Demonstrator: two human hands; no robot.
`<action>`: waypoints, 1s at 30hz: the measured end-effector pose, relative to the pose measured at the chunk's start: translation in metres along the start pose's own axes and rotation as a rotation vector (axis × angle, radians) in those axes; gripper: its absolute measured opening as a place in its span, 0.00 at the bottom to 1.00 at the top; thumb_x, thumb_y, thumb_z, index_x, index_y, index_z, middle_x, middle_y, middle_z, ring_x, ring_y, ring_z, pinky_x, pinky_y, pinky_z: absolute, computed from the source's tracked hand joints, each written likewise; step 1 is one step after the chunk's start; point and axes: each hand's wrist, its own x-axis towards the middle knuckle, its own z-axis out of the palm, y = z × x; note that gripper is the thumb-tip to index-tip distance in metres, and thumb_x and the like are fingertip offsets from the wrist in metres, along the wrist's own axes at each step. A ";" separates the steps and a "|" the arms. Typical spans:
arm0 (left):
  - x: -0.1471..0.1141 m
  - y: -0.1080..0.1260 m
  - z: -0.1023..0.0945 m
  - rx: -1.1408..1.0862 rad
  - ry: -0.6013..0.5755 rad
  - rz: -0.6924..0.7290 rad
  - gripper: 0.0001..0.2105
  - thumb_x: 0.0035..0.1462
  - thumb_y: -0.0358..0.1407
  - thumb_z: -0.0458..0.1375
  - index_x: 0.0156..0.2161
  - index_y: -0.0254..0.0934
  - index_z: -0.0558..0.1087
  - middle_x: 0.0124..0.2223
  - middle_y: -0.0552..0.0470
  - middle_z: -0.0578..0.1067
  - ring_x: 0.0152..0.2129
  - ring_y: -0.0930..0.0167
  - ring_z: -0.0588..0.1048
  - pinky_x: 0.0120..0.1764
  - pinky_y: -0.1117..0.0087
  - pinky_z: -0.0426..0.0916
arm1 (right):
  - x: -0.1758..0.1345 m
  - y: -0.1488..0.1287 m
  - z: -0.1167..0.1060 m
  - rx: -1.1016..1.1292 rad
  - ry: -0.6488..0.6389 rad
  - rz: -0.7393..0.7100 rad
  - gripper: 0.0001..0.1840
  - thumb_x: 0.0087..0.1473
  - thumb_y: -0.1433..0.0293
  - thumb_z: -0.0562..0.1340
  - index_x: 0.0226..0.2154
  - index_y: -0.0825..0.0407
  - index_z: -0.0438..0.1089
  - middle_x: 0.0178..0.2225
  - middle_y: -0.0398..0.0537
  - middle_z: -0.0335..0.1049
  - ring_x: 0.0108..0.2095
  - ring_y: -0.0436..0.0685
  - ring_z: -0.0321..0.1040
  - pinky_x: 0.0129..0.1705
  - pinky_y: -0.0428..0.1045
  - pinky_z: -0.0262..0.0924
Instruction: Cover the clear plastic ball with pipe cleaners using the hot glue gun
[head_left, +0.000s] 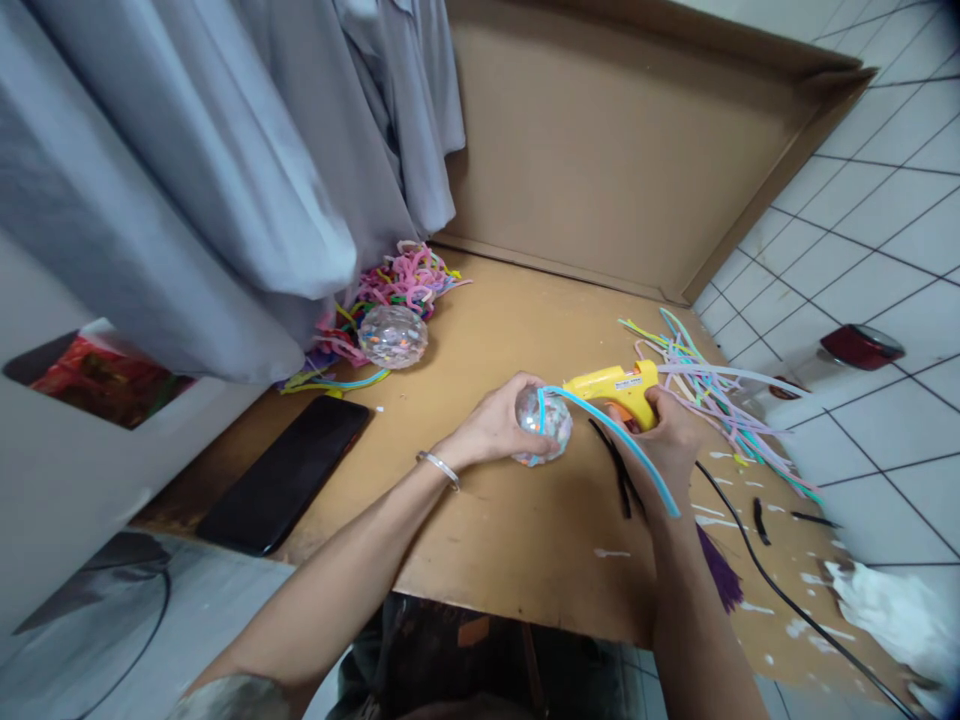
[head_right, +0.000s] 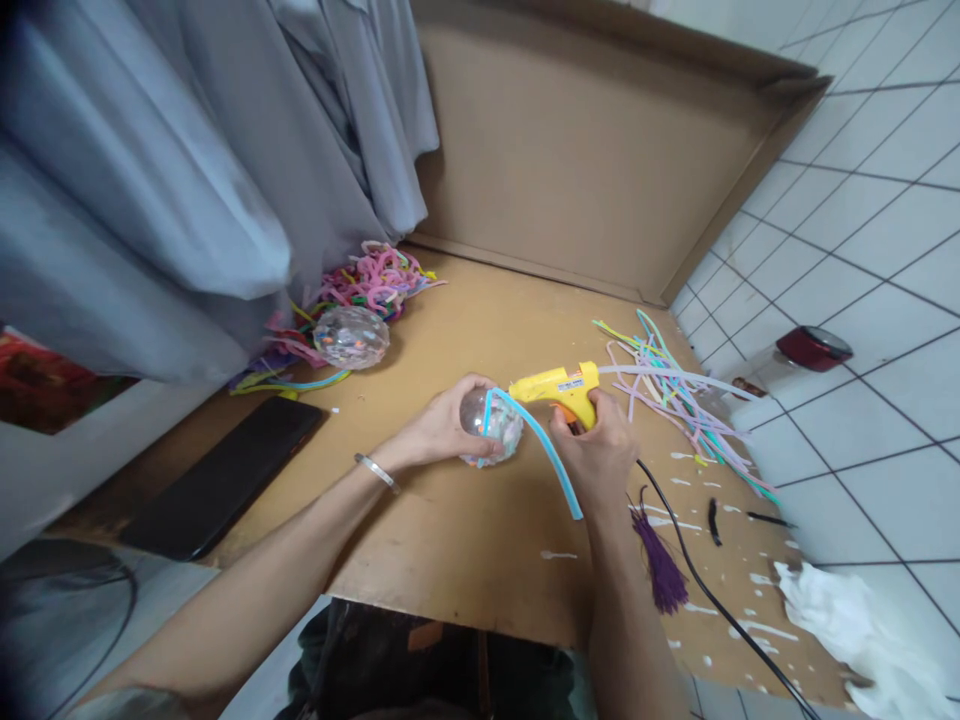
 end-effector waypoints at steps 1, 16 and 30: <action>0.000 0.001 0.000 -0.005 -0.005 -0.006 0.34 0.34 0.36 0.72 0.50 0.40 0.68 0.43 0.51 0.77 0.39 0.64 0.76 0.45 0.62 0.71 | 0.000 0.001 0.000 -0.003 0.014 -0.015 0.15 0.46 0.56 0.59 0.32 0.50 0.68 0.26 0.45 0.68 0.26 0.56 0.62 0.31 0.52 0.61; -0.001 0.001 0.001 0.004 -0.010 0.007 0.34 0.34 0.37 0.72 0.50 0.40 0.68 0.42 0.52 0.76 0.38 0.65 0.75 0.45 0.61 0.71 | 0.000 0.005 -0.001 0.005 -0.009 -0.038 0.15 0.47 0.57 0.59 0.33 0.50 0.69 0.29 0.48 0.72 0.30 0.59 0.67 0.36 0.53 0.63; -0.001 -0.001 0.000 0.035 -0.010 0.008 0.34 0.34 0.38 0.72 0.51 0.41 0.68 0.43 0.52 0.77 0.39 0.64 0.75 0.46 0.60 0.71 | -0.001 0.012 0.001 -0.017 0.016 -0.040 0.16 0.46 0.58 0.60 0.35 0.51 0.71 0.28 0.46 0.72 0.27 0.57 0.66 0.35 0.53 0.64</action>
